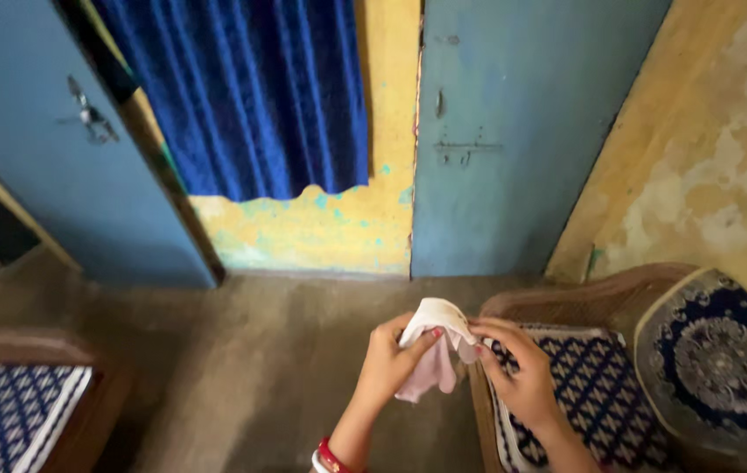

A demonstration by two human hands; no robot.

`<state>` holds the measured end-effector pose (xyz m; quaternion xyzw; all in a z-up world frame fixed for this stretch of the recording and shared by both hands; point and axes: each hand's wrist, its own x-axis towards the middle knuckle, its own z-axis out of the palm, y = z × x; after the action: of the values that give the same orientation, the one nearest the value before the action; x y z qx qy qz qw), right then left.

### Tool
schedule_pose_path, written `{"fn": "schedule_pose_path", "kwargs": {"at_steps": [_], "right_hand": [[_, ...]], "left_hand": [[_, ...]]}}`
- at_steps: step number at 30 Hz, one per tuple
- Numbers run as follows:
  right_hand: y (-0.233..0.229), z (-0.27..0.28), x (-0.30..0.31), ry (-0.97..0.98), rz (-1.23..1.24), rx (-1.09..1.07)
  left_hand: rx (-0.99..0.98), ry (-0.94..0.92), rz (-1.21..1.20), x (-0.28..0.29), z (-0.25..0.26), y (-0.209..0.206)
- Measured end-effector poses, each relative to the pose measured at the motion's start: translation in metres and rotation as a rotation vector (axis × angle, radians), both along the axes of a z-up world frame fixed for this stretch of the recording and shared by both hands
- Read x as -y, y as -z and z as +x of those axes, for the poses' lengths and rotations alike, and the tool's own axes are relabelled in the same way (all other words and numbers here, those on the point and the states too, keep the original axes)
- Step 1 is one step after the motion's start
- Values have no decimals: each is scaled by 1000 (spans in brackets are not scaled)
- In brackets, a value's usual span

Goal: The person wipes a small wooden table, a full-length mirror, and a blue metal door using a white cloth. The person moves between these objects to clean them in a bedroom setting.

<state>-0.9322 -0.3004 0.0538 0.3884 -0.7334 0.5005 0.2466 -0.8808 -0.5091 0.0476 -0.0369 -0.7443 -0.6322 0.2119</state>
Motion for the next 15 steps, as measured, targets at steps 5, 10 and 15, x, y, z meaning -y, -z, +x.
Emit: {"fn": "schedule_pose_path", "kwargs": {"at_steps": [5, 10, 15], "right_hand": [[10, -69, 20, 165, -86, -36], [-2, -153, 43, 278, 4, -439], [-9, -269, 65, 253, 35, -649]], "left_hand": [[-22, 61, 51, 22, -112, -18], [-157, 156, 22, 24, -216, -21], [-22, 343, 137, 6, -314, -46]]}}
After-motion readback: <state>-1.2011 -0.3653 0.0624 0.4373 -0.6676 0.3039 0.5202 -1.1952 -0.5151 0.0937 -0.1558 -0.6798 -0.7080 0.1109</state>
